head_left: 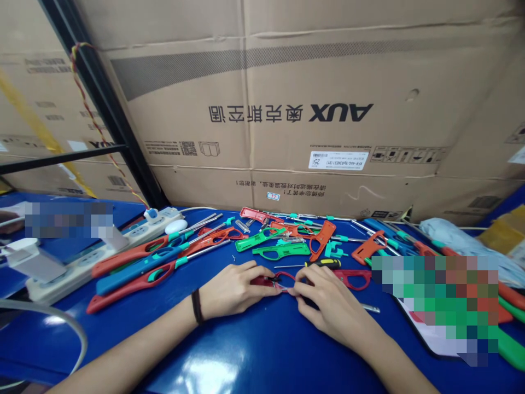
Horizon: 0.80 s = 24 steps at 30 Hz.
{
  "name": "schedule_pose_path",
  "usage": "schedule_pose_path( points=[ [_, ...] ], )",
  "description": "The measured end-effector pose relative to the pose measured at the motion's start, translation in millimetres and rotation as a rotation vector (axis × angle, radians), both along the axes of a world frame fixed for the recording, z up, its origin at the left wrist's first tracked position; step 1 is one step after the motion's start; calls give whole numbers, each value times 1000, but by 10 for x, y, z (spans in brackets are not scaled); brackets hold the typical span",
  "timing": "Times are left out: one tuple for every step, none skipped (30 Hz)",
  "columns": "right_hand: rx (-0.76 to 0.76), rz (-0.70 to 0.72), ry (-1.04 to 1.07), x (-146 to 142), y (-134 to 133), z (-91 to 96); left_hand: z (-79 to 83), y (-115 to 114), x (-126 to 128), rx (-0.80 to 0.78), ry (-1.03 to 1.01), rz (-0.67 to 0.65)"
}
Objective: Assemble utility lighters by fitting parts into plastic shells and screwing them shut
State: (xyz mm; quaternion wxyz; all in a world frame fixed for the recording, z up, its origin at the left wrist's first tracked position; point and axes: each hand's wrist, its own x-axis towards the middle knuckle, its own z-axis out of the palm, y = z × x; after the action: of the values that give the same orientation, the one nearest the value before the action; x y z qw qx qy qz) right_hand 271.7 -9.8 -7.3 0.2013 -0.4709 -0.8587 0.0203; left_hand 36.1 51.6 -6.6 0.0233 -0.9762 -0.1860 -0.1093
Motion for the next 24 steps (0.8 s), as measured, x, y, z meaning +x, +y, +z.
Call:
schedule_pose_path(
  points=[
    [3, 5, -4, -1, -3, -6, -2, -5, 4, -1, -5, 4],
    [7, 9, -7, -2, -6, -10, -4, -8, 8, -8, -18, 8],
    [13, 13, -10, -1, -8, -11, -7, -11, 11, -20, -33, 11],
    [22, 17, -14, 1, -9, -11, -11, -11, 14, -34, -50, 12],
    [34, 23, -16, 4, -9, -8, -15, -10, 16, -50, -66, 12],
    [47, 31, -13, 8, -8, -4, -20, -8, 17, -68, -80, 12],
    [58, 37, -1, 12, -6, 1, -26, -4, 18, -87, -96, 14],
    [63, 39, 18, 15, -3, 5, -32, -1, 19, -108, -113, 20],
    [61, 37, 43, 18, -1, 9, -38, 3, 19, -131, -130, 30],
    [53, 31, 70, 20, 1, 11, -44, 6, 20, -154, -149, 38],
    [43, 21, 96, 20, 2, 12, -48, 8, 20, -175, -166, 45],
    [32, 8, 119, 20, 2, 12, -52, 9, 22, -191, -181, 49],
    [20, -6, 140, 18, 1, 10, -54, 10, 23, -204, -191, 50],
    [5, -16, 158, 16, -1, 8, -55, 9, 25, -214, -199, 48],
    [-14, -20, 173, 13, -3, 4, -55, 9, 28, -223, -207, 46],
    [-36, -21, 183, 10, -4, 0, -53, 7, 31, -232, -214, 48],
    [-59, -18, 190, 7, -4, -4, -50, 5, 33, -242, -220, 53],
    [-80, -10, 193, 4, -3, -8, -47, 3, 36, -251, -225, 58],
    [-96, -3, 195, 2, -1, -11, -43, 0, 39, -258, -229, 65],
    [-105, 2, 197, 1, 3, -14, -38, -3, 42, -265, -231, 71],
    [-112, 4, 199, 2, 7, -16, -34, -6, 44, -272, -230, 76],
    [-117, 4, 202, 2, 12, -18, -29, -9, 46, -278, -229, 77],
    [-122, 3, 205, 3, 15, -19, -24, -13, 47, -281, -228, 76],
    [-129, 0, 207, 3, 17, -21, -20, -16, 48, -283, -228, 75]
  ],
)
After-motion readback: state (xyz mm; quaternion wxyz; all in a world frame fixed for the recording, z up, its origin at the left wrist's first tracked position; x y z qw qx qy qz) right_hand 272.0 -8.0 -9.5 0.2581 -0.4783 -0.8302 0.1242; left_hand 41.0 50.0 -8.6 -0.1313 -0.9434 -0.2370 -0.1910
